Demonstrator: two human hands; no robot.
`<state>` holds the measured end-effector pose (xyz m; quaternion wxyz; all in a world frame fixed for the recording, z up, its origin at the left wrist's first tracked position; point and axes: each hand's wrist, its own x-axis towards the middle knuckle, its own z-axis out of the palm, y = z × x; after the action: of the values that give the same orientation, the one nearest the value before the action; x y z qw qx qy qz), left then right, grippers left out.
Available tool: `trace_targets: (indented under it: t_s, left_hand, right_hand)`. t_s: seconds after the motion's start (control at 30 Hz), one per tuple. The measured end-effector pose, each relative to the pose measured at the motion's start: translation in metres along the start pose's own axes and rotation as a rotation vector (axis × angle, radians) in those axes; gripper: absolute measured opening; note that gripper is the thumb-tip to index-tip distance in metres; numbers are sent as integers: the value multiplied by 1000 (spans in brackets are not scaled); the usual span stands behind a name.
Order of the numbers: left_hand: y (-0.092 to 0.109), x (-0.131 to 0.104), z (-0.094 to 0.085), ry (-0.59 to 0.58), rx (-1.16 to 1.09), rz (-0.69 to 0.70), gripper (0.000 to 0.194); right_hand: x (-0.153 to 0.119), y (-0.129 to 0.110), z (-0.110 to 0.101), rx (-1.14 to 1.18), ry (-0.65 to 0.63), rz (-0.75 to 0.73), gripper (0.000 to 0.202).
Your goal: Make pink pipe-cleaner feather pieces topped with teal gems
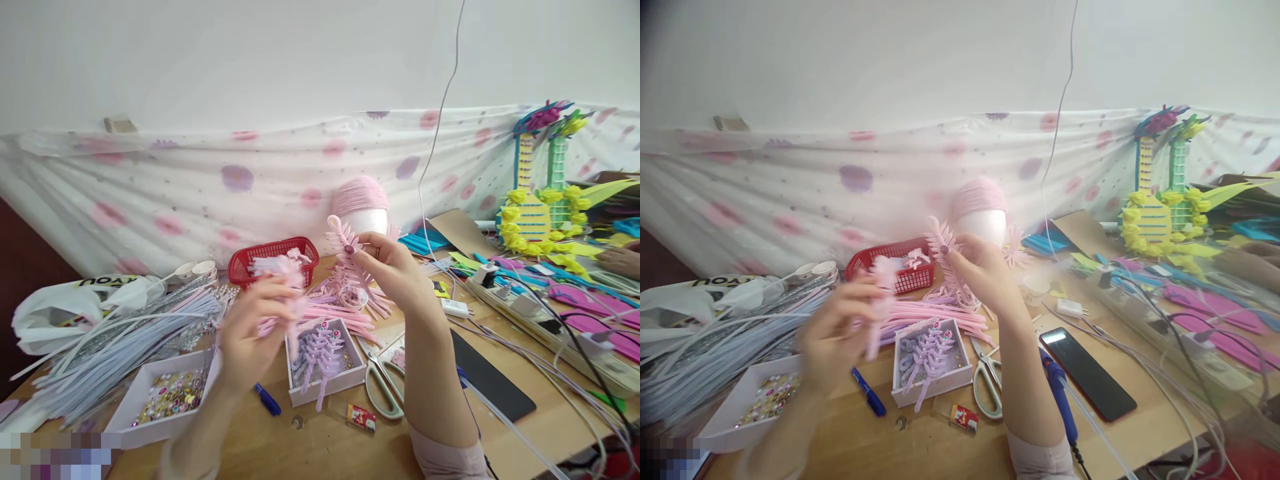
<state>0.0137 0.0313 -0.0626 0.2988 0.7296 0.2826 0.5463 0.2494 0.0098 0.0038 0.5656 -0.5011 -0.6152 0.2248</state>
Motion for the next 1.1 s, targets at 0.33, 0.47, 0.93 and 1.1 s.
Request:
trace_targets:
  t_s: [0.33, 0.47, 0.93, 1.1]
  left_hand:
    - [-13, 7, 25, -739, 224, -133, 41]
    - [22, 35, 2, -359, -130, -296, 26]
    - [16, 68, 3, 40, -257, -126, 18]
    - [14, 70, -5, -121, 76, -14, 24]
  right_hand:
    - [-2, 0, 4, 305, -202, 51, 24]
    - [0, 0, 9, 497, -312, 90, 26]
    - [4, 11, 57, 599, -663, 230, 49]
    - [5, 14, 45, 295, -626, 178, 34]
